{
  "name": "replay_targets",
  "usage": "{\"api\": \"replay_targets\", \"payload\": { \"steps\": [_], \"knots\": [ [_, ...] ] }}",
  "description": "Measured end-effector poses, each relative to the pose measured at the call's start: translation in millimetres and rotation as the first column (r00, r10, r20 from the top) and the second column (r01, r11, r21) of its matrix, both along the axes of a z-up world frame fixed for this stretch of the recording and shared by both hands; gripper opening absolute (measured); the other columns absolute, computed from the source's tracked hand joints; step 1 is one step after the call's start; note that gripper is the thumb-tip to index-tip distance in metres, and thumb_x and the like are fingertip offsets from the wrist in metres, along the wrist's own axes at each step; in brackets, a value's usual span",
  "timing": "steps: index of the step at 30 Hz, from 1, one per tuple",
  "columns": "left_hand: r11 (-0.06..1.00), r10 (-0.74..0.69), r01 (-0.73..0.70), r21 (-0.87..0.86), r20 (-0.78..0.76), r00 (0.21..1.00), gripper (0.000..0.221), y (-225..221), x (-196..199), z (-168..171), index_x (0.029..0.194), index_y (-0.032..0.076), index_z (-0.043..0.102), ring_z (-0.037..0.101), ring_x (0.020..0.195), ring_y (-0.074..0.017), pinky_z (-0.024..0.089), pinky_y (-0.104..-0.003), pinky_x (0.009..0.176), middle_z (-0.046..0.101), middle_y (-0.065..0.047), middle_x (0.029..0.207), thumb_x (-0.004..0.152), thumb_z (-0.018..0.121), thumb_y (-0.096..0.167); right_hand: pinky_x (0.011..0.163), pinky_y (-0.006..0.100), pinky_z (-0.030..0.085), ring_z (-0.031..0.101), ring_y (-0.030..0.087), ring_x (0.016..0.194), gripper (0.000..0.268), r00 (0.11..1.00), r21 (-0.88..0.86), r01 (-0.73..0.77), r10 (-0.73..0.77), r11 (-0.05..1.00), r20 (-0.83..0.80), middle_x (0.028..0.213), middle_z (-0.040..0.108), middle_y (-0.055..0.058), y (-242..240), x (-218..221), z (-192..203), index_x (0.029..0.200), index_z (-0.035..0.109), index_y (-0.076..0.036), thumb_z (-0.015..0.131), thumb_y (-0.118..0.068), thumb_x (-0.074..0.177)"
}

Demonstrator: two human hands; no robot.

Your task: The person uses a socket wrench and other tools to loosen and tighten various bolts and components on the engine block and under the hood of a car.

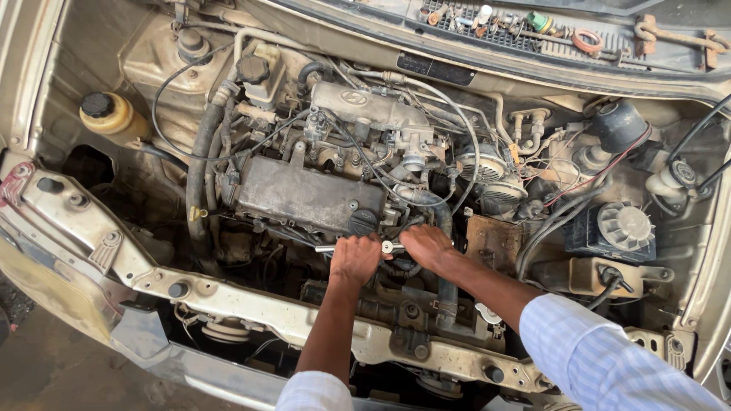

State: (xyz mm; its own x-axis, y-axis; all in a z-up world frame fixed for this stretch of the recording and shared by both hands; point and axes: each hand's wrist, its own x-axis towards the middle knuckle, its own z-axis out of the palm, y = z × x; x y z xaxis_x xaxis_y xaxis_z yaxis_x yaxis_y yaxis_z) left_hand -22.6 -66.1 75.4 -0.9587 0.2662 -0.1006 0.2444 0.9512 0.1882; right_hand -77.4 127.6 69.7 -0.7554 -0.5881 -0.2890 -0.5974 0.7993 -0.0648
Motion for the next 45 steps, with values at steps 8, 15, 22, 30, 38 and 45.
{"api": "replay_targets", "payload": {
  "steps": [8,15,22,30,38,45],
  "knots": [
    [0.999,-0.007,0.006,-0.053,-0.011,1.0,0.058,1.8,4.8,-7.3,0.096,0.007,0.069,0.076,0.079,-0.0235,0.057,-0.038,0.066,0.077,-0.007,0.079,0.09,0.059,0.064,0.072,0.049,0.059,0.073,0.038,0.085,0.008,0.999,0.004,-0.021,0.021,1.0,0.025,0.09,0.072,0.021,-1.4,-0.3,-0.1,0.084,0.072,-0.001,0.065,-0.004,0.085],
    [0.997,0.018,-0.012,-0.075,0.076,0.997,0.058,4.8,4.2,-11.3,0.099,0.007,0.068,0.077,0.081,-0.0236,0.057,-0.037,0.066,0.077,-0.009,0.083,0.095,0.057,0.063,0.075,0.046,0.061,0.074,0.036,0.087,0.005,0.996,0.103,-0.004,-0.004,0.995,0.084,0.094,0.072,0.02,-6.1,-2.1,6.9,0.084,0.071,0.001,0.068,-0.002,0.084],
    [0.996,0.046,-0.047,-0.073,-0.013,0.999,0.055,13.6,3.4,-7.3,0.096,0.008,0.068,0.076,0.081,-0.0245,0.057,-0.04,0.067,0.077,-0.008,0.082,0.09,0.062,0.062,0.074,0.048,0.06,0.073,0.038,0.088,0.005,0.997,0.03,0.029,-0.031,0.999,0.068,0.093,0.072,0.02,1.5,-4.6,0.0,0.084,0.072,-0.001,0.068,-0.004,0.086],
    [0.998,0.041,-0.042,-0.051,-0.029,0.999,0.054,10.4,2.1,-3.9,0.095,0.009,0.068,0.076,0.083,-0.0252,0.057,-0.039,0.069,0.077,-0.007,0.082,0.089,0.064,0.063,0.074,0.049,0.06,0.073,0.037,0.089,0.005,0.994,0.08,0.065,-0.071,0.995,0.084,0.095,0.072,0.019,-2.9,-8.1,-7.8,0.086,0.072,-0.002,0.068,-0.005,0.085],
    [0.997,0.041,-0.042,0.064,0.013,0.999,0.052,0.8,14.2,17.6,0.103,0.009,0.069,0.073,0.09,-0.0312,0.055,-0.046,0.077,0.076,-0.011,0.092,0.093,0.064,0.059,0.077,0.052,0.055,0.069,0.038,0.091,0.013,0.966,-0.006,0.046,-0.043,0.999,0.256,0.095,0.072,0.018,-7.9,-1.4,19.9,0.099,0.073,-0.006,0.069,-0.012,0.087],
    [0.978,-0.187,0.196,-0.066,0.119,0.975,0.043,-7.5,-3.8,20.6,0.098,0.015,0.074,0.071,0.101,-0.0313,0.053,-0.046,0.086,0.075,-0.012,0.101,0.088,0.068,0.056,0.078,0.052,0.055,0.071,0.038,0.086,0.027,0.863,-0.245,0.429,-0.315,0.87,0.394,0.093,0.073,0.018,-8.4,55.7,17.6,0.119,0.066,-0.007,0.064,-0.022,0.096]
  ]
}}
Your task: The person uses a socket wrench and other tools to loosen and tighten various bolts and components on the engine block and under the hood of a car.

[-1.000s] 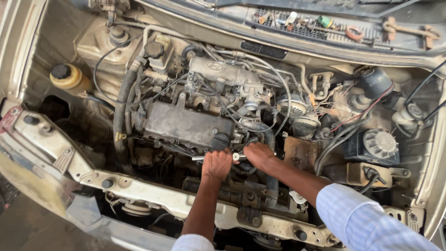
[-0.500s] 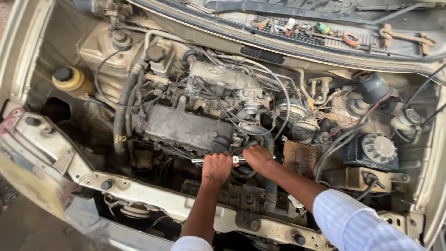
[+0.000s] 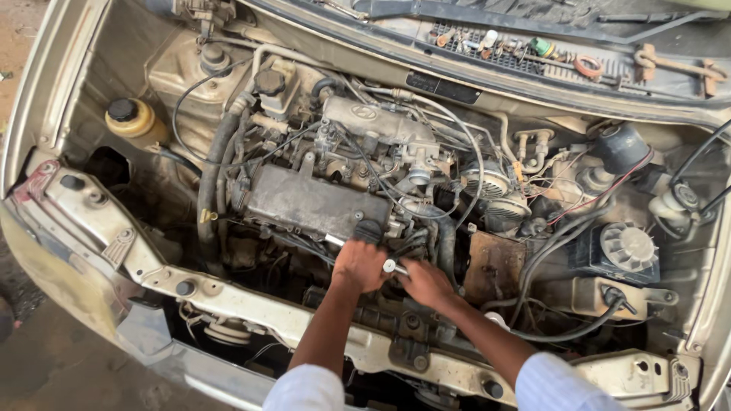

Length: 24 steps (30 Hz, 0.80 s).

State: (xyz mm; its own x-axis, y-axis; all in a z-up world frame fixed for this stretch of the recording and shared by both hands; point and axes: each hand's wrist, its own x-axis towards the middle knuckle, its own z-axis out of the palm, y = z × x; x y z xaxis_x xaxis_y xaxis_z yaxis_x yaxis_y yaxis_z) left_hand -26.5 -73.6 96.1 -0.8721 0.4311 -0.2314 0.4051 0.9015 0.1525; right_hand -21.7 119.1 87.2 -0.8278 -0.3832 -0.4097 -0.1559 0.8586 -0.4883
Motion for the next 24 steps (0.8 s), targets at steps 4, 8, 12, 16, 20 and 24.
{"api": "replay_targets", "payload": {
  "steps": [4,8,12,16,20,24],
  "knots": [
    [0.999,-0.028,0.029,0.015,-0.082,0.996,0.039,4.6,-13.3,-11.1,0.097,0.015,0.075,0.071,0.101,-0.0307,0.053,-0.047,0.086,0.074,-0.01,0.101,0.088,0.068,0.052,0.076,0.054,0.054,0.068,0.041,0.089,0.026,0.991,-0.02,-0.035,0.032,0.999,-0.128,0.095,0.071,0.02,4.4,-2.2,-11.1,0.116,0.068,-0.007,0.065,-0.014,0.091],
    [0.972,0.215,-0.211,0.103,-0.026,0.976,0.039,13.7,1.5,-17.7,0.099,0.014,0.074,0.071,0.1,-0.0314,0.053,-0.047,0.085,0.074,-0.011,0.101,0.09,0.067,0.052,0.08,0.053,0.055,0.07,0.04,0.093,0.033,0.951,0.209,-0.279,0.3,0.937,-0.077,0.097,0.072,0.021,9.0,-50.0,13.2,0.123,0.064,-0.009,0.06,-0.008,0.09],
    [0.969,0.228,-0.235,0.074,0.09,0.97,0.039,9.6,-2.9,-16.7,0.099,0.016,0.074,0.071,0.101,-0.0319,0.053,-0.047,0.085,0.074,-0.011,0.103,0.089,0.068,0.053,0.078,0.051,0.057,0.072,0.04,0.086,0.045,0.968,0.25,-0.197,0.228,0.948,-0.103,0.097,0.07,0.024,7.5,-39.0,1.2,0.141,0.053,-0.011,0.052,-0.008,0.096],
    [0.999,-0.007,0.011,0.031,-0.126,0.992,0.046,6.5,-19.3,-18.1,0.097,0.015,0.074,0.069,0.099,-0.0308,0.051,-0.046,0.085,0.073,-0.011,0.102,0.086,0.069,0.059,0.077,0.051,0.056,0.07,0.04,0.09,0.02,0.998,-0.032,-0.065,0.064,0.997,-0.011,0.095,0.072,0.023,14.2,-23.5,-31.5,0.111,0.068,-0.003,0.058,-0.016,0.099],
    [0.987,0.151,-0.15,0.059,-0.021,0.988,0.045,22.9,-9.6,-20.9,0.1,0.015,0.074,0.071,0.098,-0.0296,0.053,-0.046,0.082,0.074,-0.01,0.101,0.09,0.066,0.058,0.078,0.05,0.055,0.071,0.038,0.089,0.017,0.967,0.185,-0.25,0.254,0.95,0.001,0.095,0.072,0.021,23.4,-56.0,-19.3,0.104,0.067,-0.004,0.054,-0.009,0.094],
    [0.969,0.238,-0.241,0.049,0.051,0.97,0.045,26.4,-2.8,-16.9,0.104,0.016,0.074,0.071,0.1,-0.0315,0.053,-0.048,0.083,0.073,-0.012,0.104,0.089,0.068,0.058,0.073,0.055,0.054,0.07,0.044,0.085,0.034,0.913,0.158,-0.208,0.249,0.965,-0.324,0.097,0.071,0.026,21.6,-47.2,-22.4,0.121,0.064,-0.006,0.052,-0.002,0.089]
  ]
}}
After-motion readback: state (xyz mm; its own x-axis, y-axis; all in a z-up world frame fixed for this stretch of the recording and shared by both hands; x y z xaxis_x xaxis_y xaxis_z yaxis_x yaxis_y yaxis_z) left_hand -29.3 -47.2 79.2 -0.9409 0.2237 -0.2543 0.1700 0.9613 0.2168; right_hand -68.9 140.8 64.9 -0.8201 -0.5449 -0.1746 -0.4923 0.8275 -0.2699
